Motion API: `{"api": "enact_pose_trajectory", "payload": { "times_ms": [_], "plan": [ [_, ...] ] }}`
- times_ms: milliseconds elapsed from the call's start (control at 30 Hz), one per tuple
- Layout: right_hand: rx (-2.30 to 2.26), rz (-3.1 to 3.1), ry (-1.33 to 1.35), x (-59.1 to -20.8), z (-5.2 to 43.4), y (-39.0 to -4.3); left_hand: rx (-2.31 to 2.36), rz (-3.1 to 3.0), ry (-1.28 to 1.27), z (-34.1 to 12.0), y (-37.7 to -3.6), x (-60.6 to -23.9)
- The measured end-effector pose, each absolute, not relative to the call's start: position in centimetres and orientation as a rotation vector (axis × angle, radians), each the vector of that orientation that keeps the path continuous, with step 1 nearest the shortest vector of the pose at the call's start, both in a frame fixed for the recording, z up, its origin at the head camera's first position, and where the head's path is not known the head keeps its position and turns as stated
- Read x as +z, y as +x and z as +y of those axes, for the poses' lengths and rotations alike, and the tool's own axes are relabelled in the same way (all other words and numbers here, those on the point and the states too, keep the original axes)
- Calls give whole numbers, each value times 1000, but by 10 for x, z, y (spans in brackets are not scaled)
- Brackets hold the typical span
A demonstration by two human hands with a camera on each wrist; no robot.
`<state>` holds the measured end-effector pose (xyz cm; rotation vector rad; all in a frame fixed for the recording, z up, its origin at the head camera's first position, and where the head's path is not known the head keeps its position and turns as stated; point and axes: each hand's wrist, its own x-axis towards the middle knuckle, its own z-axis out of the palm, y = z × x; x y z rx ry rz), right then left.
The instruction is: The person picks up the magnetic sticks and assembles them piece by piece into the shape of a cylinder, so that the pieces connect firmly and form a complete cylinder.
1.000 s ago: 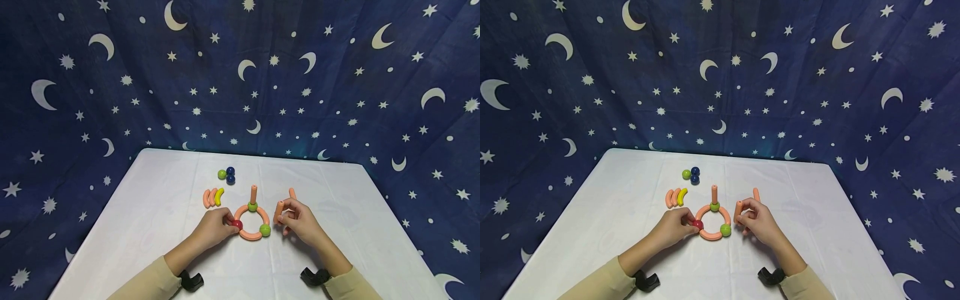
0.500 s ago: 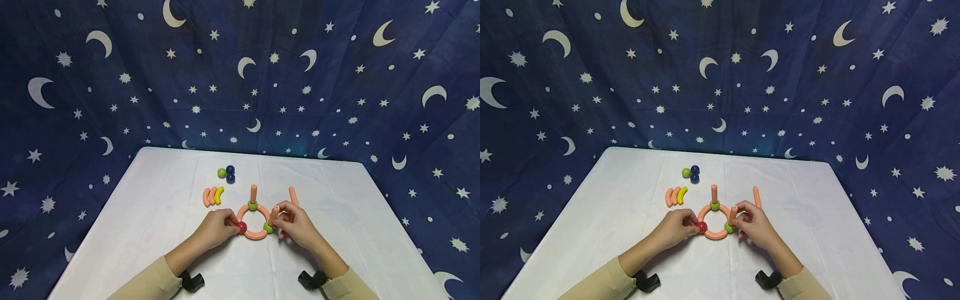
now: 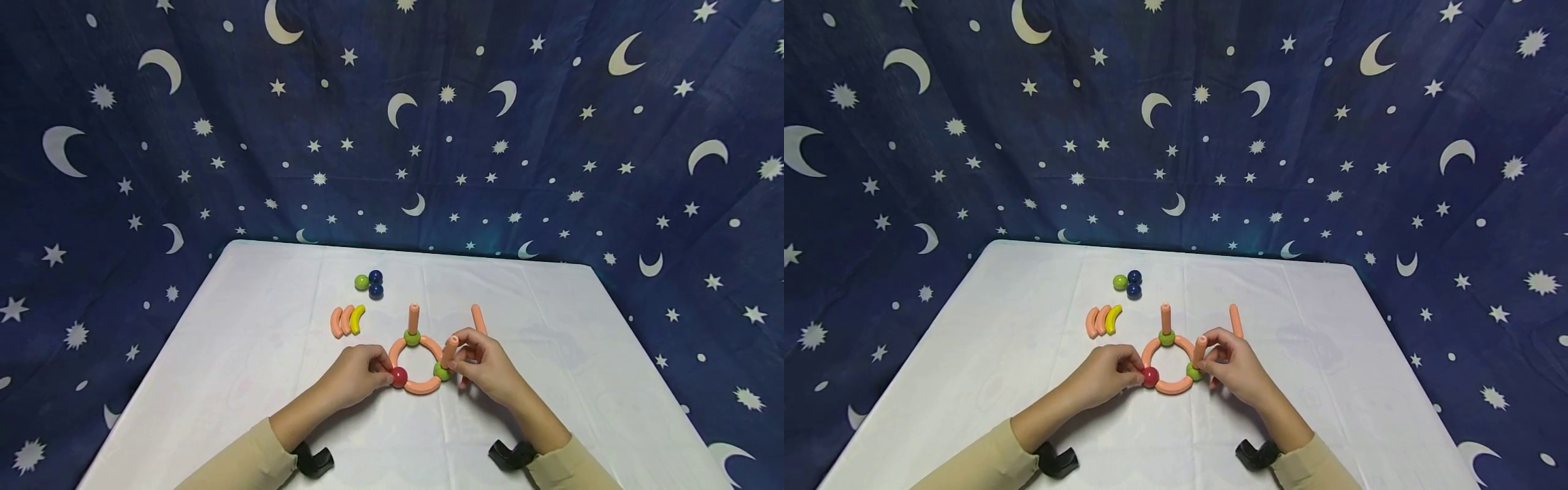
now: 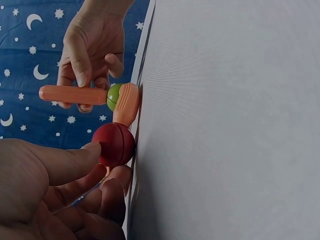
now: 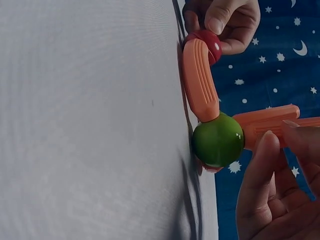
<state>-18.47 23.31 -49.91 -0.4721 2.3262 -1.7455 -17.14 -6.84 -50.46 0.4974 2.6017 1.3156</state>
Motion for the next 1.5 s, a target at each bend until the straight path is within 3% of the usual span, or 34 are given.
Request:
{"api": "enact_pose_trajectory", "payload": {
  "times_ms": [500, 1100, 1500],
  "plan": [
    [-1697, 2526, -313, -492, 257, -203, 1334, 2520, 538, -66, -173, -505],
    [-1582, 2717, 79, -504, 280, -248, 1646, 2351, 346, -57, -226, -506],
    [-1393, 2688, 224, -505, 277, -264, 1521, 2320, 457, -50, -248, -502]
  ]
}}
